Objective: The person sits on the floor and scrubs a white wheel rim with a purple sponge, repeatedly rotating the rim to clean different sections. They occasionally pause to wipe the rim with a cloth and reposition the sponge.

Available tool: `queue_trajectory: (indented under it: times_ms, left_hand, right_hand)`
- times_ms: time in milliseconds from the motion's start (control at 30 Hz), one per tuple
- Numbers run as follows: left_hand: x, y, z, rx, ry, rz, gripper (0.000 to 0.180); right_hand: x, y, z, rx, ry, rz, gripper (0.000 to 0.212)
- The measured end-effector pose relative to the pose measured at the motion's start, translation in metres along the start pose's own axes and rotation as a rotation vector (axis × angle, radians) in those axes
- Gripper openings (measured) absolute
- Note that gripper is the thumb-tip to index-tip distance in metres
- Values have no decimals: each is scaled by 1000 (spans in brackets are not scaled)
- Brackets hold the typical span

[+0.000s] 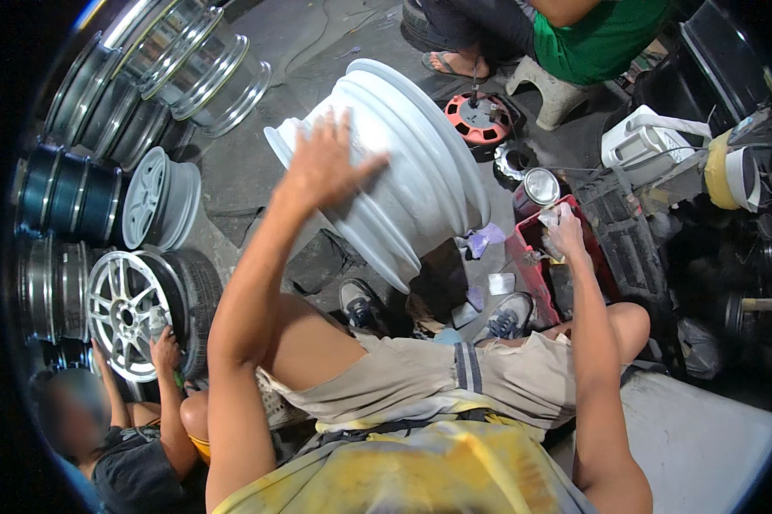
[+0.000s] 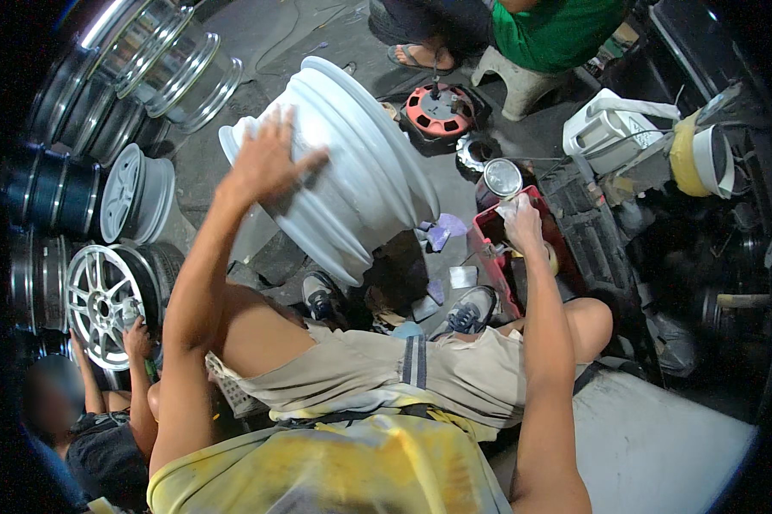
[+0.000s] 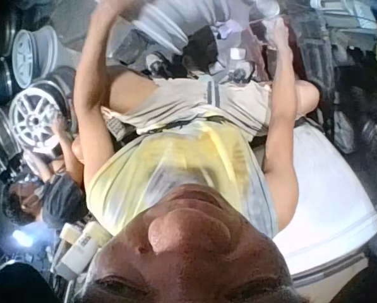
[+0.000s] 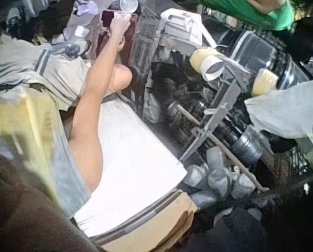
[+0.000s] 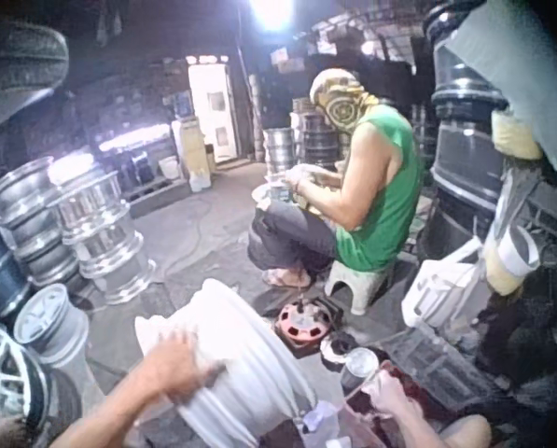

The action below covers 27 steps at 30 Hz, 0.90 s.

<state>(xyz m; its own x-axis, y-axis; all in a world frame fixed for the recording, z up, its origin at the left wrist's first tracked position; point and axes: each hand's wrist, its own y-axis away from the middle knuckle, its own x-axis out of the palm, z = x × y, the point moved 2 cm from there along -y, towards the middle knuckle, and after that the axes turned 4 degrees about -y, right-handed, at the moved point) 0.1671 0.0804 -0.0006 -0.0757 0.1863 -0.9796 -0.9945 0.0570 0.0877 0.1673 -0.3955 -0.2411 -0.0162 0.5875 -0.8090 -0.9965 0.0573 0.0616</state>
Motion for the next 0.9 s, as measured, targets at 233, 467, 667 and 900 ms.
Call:
queue_trajectory:
  times_ms: [233, 467, 667, 900]
  left_hand:
    - [43, 153, -138, 763, 158, 451, 93]
    - [0, 50, -54, 313, 183, -294, 93]
    - [26, 22, -78, 270, 12, -452, 121]
    - [47, 99, -137, 688, 230, -260, 97]
  right_hand:
    - [-56, -7, 72, -164, -133, -183, 18]
    - [-68, 7, 108, -208, -169, -244, 27]
    - [-66, 9, 110, -183, -251, -287, 31]
    - [-67, 12, 124, -344, -275, -383, 30]
